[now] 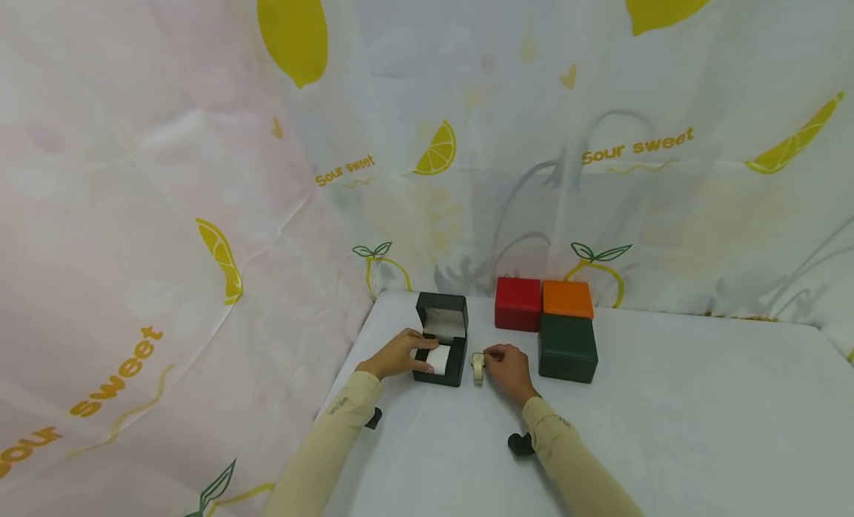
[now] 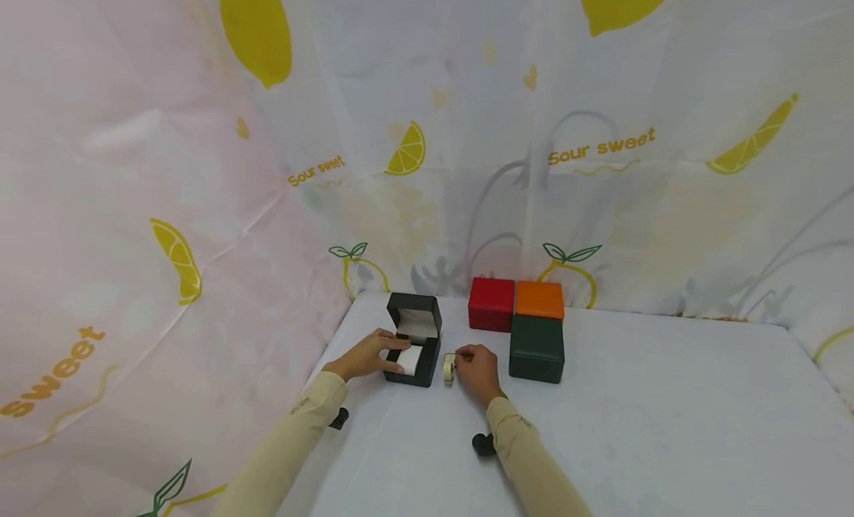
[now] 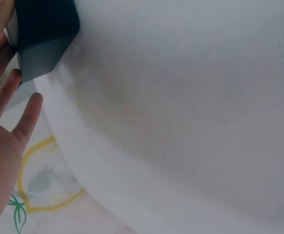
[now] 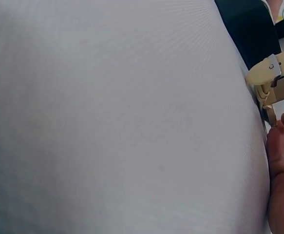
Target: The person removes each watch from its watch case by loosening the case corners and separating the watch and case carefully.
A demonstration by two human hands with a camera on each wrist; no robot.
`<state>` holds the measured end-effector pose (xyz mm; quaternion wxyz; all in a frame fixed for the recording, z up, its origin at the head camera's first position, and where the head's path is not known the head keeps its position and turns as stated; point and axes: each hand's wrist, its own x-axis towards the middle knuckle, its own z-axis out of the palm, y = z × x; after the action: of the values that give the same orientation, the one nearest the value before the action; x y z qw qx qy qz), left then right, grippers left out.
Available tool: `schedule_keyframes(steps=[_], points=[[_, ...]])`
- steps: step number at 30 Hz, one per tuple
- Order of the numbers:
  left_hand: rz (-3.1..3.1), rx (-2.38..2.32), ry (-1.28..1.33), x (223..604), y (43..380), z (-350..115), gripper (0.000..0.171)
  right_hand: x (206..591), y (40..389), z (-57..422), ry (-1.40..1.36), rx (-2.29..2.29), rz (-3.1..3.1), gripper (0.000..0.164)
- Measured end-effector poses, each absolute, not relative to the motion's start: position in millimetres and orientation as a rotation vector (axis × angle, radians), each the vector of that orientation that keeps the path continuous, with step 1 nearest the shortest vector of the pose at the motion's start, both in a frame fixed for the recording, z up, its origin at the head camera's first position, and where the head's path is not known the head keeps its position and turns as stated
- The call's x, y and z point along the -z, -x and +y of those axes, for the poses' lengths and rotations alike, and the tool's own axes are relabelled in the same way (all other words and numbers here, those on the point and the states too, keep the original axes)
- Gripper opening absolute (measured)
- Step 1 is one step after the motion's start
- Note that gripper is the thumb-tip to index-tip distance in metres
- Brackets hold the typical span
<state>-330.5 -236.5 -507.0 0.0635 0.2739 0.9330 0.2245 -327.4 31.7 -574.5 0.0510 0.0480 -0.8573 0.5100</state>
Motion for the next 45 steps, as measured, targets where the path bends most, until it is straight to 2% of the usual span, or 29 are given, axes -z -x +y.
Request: schedule_keyframes(steps=[17, 25, 33, 38, 45], points=[[2.809, -0.739, -0.814, 505, 330, -230, 0.058, 568, 328, 43, -0.173, -1.589, -2.629, 0.018], [2.833, -0.754, -0.970, 499, 324, -214, 0.050, 557, 323, 56, -0.223, -1.548, -2.706, 0.023], [2.828, -0.837, -0.936, 493, 319, -194, 0.052, 532, 311, 72, -0.450, -1.599, -2.740, 0.034], [2.805, -0.879, -1.016, 492, 316, -183, 0.052, 518, 304, 88, -0.623, -1.532, -2.736, 0.039], [2.698, -1.035, -1.009, 487, 314, -166, 0.058, 497, 305, 117, -0.681, -1.517, -2.625, 0.033]])
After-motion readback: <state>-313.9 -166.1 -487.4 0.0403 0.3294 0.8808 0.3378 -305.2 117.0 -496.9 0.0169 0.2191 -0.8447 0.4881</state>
